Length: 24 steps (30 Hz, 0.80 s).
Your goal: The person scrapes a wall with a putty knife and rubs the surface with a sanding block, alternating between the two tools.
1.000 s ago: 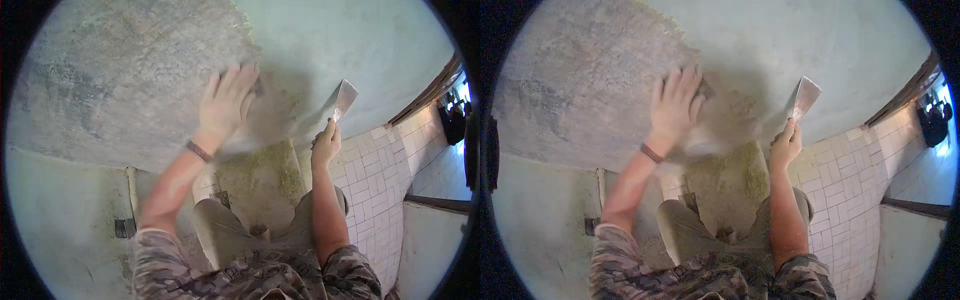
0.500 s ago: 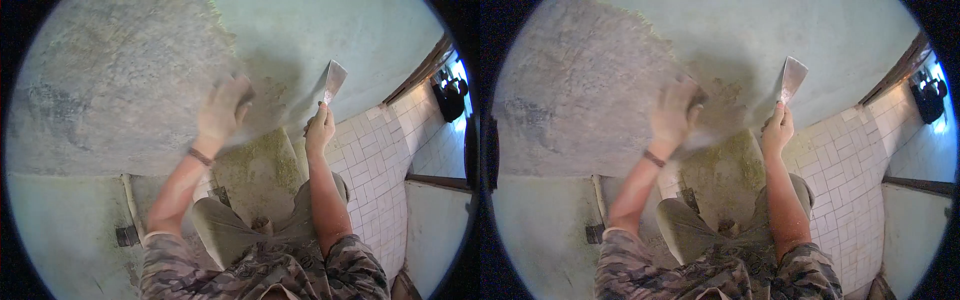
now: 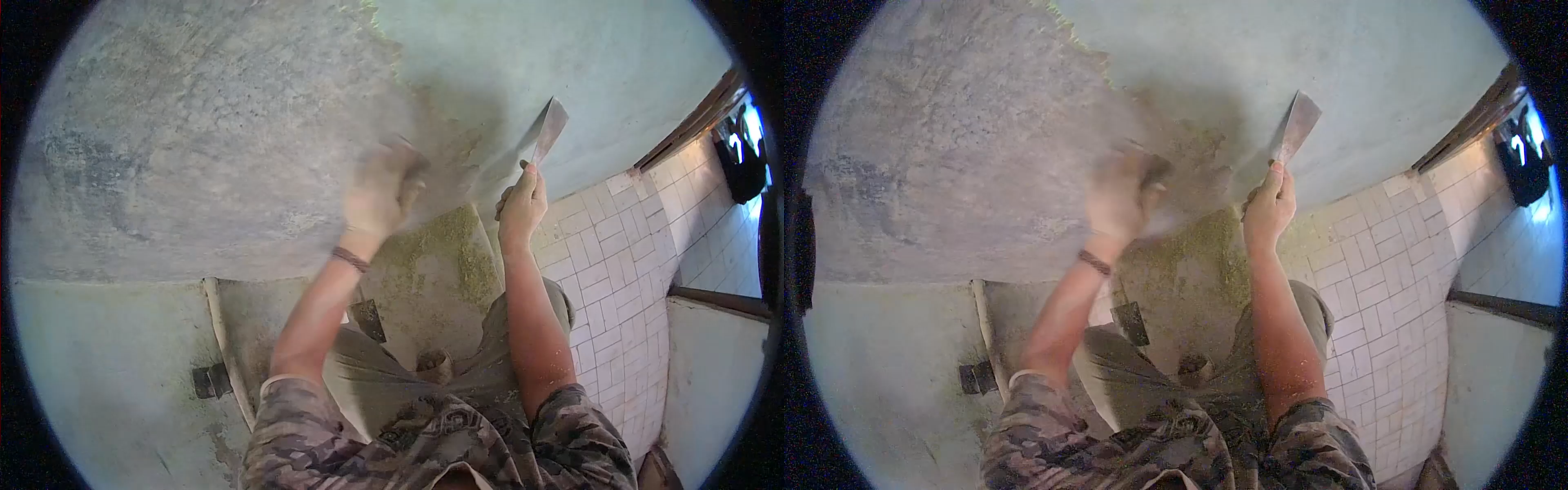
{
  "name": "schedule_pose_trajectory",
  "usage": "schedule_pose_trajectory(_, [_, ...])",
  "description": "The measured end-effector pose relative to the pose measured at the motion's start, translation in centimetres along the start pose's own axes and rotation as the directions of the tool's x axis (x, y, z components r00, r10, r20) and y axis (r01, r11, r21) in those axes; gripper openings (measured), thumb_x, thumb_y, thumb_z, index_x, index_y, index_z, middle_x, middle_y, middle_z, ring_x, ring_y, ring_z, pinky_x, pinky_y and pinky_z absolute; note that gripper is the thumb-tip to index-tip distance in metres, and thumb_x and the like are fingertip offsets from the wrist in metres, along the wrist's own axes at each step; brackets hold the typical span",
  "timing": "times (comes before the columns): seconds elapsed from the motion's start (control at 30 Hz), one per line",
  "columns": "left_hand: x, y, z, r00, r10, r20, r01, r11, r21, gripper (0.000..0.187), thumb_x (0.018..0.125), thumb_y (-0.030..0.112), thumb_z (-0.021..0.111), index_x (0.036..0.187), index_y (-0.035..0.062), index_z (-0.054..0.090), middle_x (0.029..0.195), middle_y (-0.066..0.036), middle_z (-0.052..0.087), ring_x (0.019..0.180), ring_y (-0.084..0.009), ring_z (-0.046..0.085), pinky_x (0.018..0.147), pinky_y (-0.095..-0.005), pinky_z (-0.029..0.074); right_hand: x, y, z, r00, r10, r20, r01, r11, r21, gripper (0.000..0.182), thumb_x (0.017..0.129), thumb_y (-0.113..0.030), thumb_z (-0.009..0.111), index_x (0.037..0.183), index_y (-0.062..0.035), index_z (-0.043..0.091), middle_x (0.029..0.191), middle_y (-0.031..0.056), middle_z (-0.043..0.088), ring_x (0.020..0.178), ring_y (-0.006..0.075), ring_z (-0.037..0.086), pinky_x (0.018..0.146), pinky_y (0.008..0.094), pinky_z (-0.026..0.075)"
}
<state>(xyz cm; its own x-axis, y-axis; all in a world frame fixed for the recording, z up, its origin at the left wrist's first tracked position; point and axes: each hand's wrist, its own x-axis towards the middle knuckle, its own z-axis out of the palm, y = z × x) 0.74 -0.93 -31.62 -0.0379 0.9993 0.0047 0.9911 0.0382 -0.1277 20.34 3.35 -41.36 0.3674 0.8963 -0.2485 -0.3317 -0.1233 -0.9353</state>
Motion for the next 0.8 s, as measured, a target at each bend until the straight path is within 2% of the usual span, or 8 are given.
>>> schedule_pose_trajectory(0.03, [1.1,-2.7,-0.3,0.751,0.121,-0.65,0.062,0.966,0.252,0.078,0.087,0.051,0.057,0.149,0.0095,0.035,0.156,-0.018,0.03,0.139,-0.0375,0.035,0.116,-0.0581,0.018,0.2,-0.2,0.2,1.0,0.002,-0.009,-0.002,1.0,0.005,0.042,0.102,-0.037,0.048,0.114,0.0003,0.064,0.062,0.0009,0.05,0.051,0.0086,0.047,0.047,0.0267,0.038])
schedule_pose_trajectory(0.13, [4.1,-5.5,-19.7,0.242,0.113,-0.964,0.231,0.958,0.171,0.072,0.098,0.051,0.039,0.147,-0.0023,0.034,0.152,-0.03,0.029,0.142,-0.0514,0.02,0.114,-0.0655,0.011,-0.7,-0.6,0.1,0.999,0.026,-0.045,-0.027,0.999,-0.024,0.043,0.102,-0.037,0.048,0.113,0.0011,0.065,0.062,0.0007,0.05,0.052,0.0087,0.048,0.048,0.0265,0.039])
schedule_pose_trajectory(0.2, [5.0,-10.9,-24.9,0.484,0.08,-0.871,0.675,0.6,0.43,0.06,0.097,0.042,0.048,0.133,-0.0063,0.049,0.144,-0.032,0.039,0.137,-0.0518,0.029,0.107,-0.0708,0.019,-0.8,-1.2,0.5,0.999,0.033,-0.021,-0.033,0.999,0.02,0.045,0.101,-0.04,0.047,0.117,-0.0002,0.061,0.056,0.0,0.044,0.042,0.009,0.042,0.038,0.0262,0.033])
schedule_pose_trajectory(0.3, [5.4,-1.3,-11.2,0.41,0.142,-0.901,0.236,0.938,0.256,0.067,0.099,0.049,0.038,0.147,0.003,0.037,0.152,-0.024,0.033,0.141,-0.044,0.029,0.113,-0.0641,0.015,-1.0,-1.5,0.0,0.999,0.023,-0.044,-0.023,1.0,0.015,0.043,0.101,-0.037,0.052,0.112,0.0025,0.065,0.06,0.0004,0.049,0.051,0.0085,0.048,0.046,0.0264,0.038])
schedule_pose_trajectory(0.43, [1.3,-0.1,9.6,0.849,0.422,-0.319,-0.131,0.752,0.646,0.05,0.093,0.045,0.048,0.134,0.016,0.048,0.136,-0.012,0.049,0.13,-0.0292,0.044,0.11,-0.0498,0.029,-1.7,-2.9,-0.2,0.994,0.096,-0.051,-0.094,0.995,0.041,0.043,0.1,-0.036,0.055,0.112,0.003,0.065,0.059,0.0004,0.049,0.051,0.0085,0.048,0.046,0.0264,0.038])
schedule_pose_trajectory(0.5, [0.6,0.1,7.3,0.961,0.2,-0.192,-0.188,0.979,0.082,0.049,0.092,0.043,0.052,0.136,0.0195,0.049,0.141,-0.011,0.047,0.135,-0.0251,0.04,0.112,-0.047,0.026,-1.7,-3.2,-0.4,0.992,0.12,-0.037,-0.119,0.992,0.037,0.042,0.099,-0.036,0.056,0.111,0.0033,0.065,0.058,0.0005,0.049,0.051,0.0085,0.048,0.047,0.0265,0.039])
schedule_pose_trajectory(0.73, [7.1,-0.9,-12.1,0.225,0.084,-0.971,0.173,0.977,0.125,0.075,0.095,0.053,0.042,0.148,0.0013,0.034,0.154,-0.029,0.026,0.141,-0.0501,0.022,0.111,-0.0696,0.01,-2.8,-4.2,-0.5,0.994,0.105,-0.024,-0.103,0.993,0.055,0.043,0.099,-0.037,0.056,0.107,0.0045,0.065,0.058,0.0008,0.049,0.051,0.0083,0.048,0.047,0.0268,0.039])
schedule_pose_trajectory(0.8, [5.9,1.8,-1.8,0.581,0.174,-0.795,0.054,0.967,0.251,0.072,0.095,0.051,0.042,0.149,0.0044,0.032,0.153,-0.026,0.027,0.139,-0.0481,0.026,0.11,-0.0679,0.016,-3.0,-5.0,-0.7,0.995,0.091,-0.031,-0.088,0.994,0.066,0.043,0.099,-0.037,0.056,0.107,0.0046,0.065,0.058,0.0006,0.049,0.051,0.0081,0.048,0.047,0.0266,0.039])
